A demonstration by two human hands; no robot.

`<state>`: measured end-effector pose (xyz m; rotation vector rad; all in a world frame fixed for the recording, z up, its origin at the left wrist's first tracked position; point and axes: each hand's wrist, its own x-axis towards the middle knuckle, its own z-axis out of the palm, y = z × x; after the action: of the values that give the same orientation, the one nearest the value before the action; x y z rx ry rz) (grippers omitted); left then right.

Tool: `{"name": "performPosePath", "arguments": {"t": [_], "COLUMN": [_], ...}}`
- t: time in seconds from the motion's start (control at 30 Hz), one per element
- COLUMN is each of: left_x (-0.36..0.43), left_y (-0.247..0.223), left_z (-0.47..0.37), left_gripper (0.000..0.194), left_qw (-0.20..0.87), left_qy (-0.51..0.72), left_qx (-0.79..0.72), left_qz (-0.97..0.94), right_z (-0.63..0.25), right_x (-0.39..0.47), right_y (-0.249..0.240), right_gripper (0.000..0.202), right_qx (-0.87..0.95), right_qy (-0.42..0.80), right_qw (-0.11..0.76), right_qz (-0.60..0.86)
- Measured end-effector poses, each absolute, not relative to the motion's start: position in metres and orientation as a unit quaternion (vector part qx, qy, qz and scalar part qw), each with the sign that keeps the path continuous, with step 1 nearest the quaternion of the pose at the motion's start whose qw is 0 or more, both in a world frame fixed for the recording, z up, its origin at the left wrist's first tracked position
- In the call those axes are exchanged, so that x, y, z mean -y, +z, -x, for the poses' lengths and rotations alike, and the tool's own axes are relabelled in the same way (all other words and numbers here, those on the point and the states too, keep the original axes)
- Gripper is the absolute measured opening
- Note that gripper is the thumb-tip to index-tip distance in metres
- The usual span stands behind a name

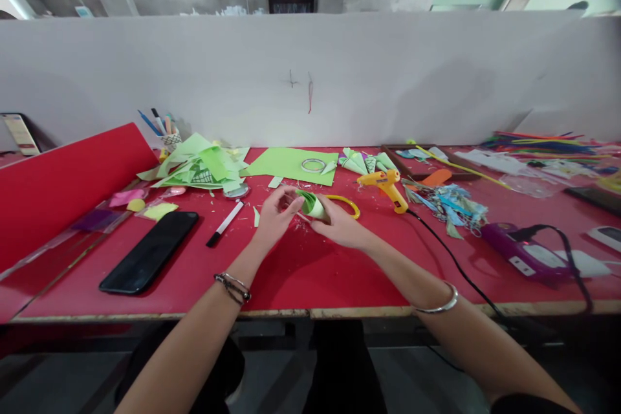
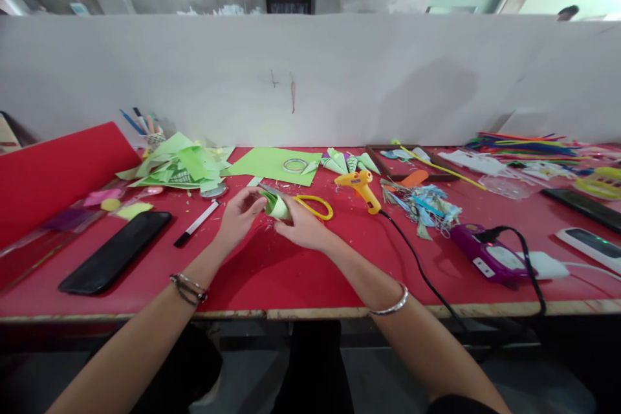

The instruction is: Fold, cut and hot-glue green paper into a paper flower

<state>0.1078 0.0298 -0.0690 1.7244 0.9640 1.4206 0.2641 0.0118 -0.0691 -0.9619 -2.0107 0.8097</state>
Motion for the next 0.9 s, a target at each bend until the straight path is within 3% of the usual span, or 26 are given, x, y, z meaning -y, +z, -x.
{"name": "performPosePath", "arguments": {"t": [0.17,0.4,0.6,0.73,0.9], "left_x": [-0.0287,-0.0271,-0.0241,-0.0246,-0.0246], "left_y": [-0.0671,-0.0661,-0.0652,-0.0643,-0.0689], "left_z": [-0.1068,-0.1067,-0.1099,-0.1099,-0.1078], "left_gripper": [0.021,0.018,0.024,0.025,0.036], "left_qw": [0.329,0.343,0.414,0.393,0.419], "left_qy": [0.535,0.527,0.494,0.497,0.471], "left_qx": [-0.382,-0.363,-0.312,-0.301,-0.275], "left_qz": [-0.678,-0.688,-0.698,-0.713,-0.726], "right_z": [-0.2659,-0.2667,-0.266,-0.2661,-0.2656], "right_x": [-0.0128,-0.0126,-0.0102,-0.0115,-0.0078], "right_y": [-0.0715,-0.0675,-0.0647,-0.0666,-0.0647], "right_gripper": [0.047,0.038,0.029,0.02,0.011], "right_qx": [0.798,0.776,0.715,0.668,0.604], "right_qy": [0.305,0.357,0.46,0.526,0.659], "right_qw": [0.357,0.359,0.378,0.39,0.356], "right_qz": [0.377,0.377,0.367,0.353,0.272]}}
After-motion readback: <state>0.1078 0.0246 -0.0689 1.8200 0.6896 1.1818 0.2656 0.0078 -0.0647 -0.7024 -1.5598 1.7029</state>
